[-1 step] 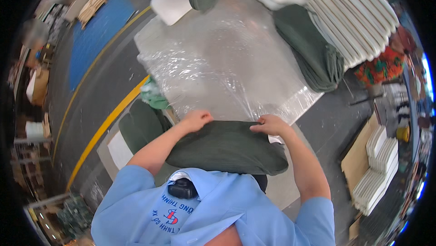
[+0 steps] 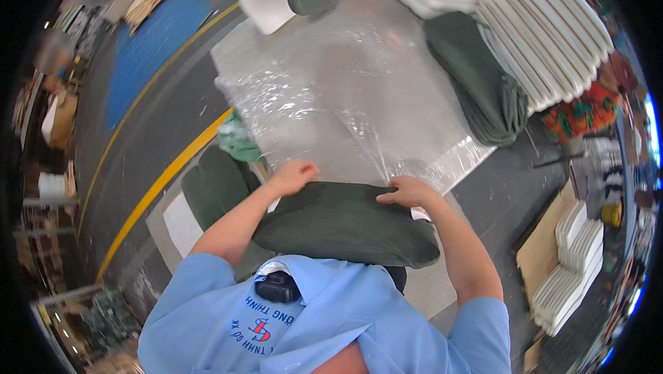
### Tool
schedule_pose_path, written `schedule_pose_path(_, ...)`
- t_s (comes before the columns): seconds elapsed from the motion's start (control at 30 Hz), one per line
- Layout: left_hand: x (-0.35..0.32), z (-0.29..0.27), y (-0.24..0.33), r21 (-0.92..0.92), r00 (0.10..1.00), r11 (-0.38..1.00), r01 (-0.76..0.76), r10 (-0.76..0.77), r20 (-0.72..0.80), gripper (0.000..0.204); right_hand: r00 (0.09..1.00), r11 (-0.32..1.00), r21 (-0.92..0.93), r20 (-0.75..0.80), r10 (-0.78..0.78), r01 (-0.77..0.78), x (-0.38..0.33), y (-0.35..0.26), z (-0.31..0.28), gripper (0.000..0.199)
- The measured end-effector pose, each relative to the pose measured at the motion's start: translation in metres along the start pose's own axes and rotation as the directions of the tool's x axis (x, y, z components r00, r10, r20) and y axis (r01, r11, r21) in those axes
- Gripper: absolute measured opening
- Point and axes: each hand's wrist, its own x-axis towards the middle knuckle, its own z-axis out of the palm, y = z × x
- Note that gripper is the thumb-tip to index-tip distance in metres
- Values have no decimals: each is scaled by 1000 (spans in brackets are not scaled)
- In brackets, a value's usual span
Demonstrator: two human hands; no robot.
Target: The person repeatedly picks white foam inserts and green fabric covers, inserts the foam into the covers, and places the finished cushions on a nearby stack. The process is repeated multiple times in a continuous assembly-line manner.
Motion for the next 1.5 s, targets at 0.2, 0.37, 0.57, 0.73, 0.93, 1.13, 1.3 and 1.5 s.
schedule_pose_path(0.2, -127, -62, -76, -19, 917, 924, 383, -377, 129, 30, 997, 987, -152, 38, 63, -56, 17, -74, 35, 46)
schedule_pose_path(0.37, -190, 44, -66, -560, 905, 713, 422, -295, 306, 44, 994, 998, -48, -104, 25, -31, 13, -78, 52, 41)
schedule_pose_path(0.57, -93, 27, 39, -667, 998, 743, 58, -34, 49, 53, 959, 958, 238, -188, 210, -163, 4, -27, 63, 44)
schedule_pose_path(0.73, -18, 27, 119, -574, 915, 713, -402, 328, -233, 46, 890, 680, 717, -198, 410, -154, -23, 5, 55, 44)
schedule_pose_path(0.93, 43, 50, 216, -704, 908, 588, -399, 361, -213, 36, 871, -89, 952, -226, 436, 292, -21, 5, 34, 45)
schedule_pose_path(1.13, 96, 44, 288, -616, 815, 686, -388, 568, 119, 37, 750, -600, 457, -482, 453, 656, -5, -57, 43, 46)
schedule_pose_path(1.3, 91, 85, 235, -469, 685, 841, -270, 510, 520, 20, 778, -651, 430, -410, 476, 626, -28, -95, 116, 44)
schedule_pose_path(1.5, 67, 116, 189, -426, 656, 891, -158, 417, 629, 20, 824, -434, 721, -347, 449, 540, -77, -131, 158, 40)
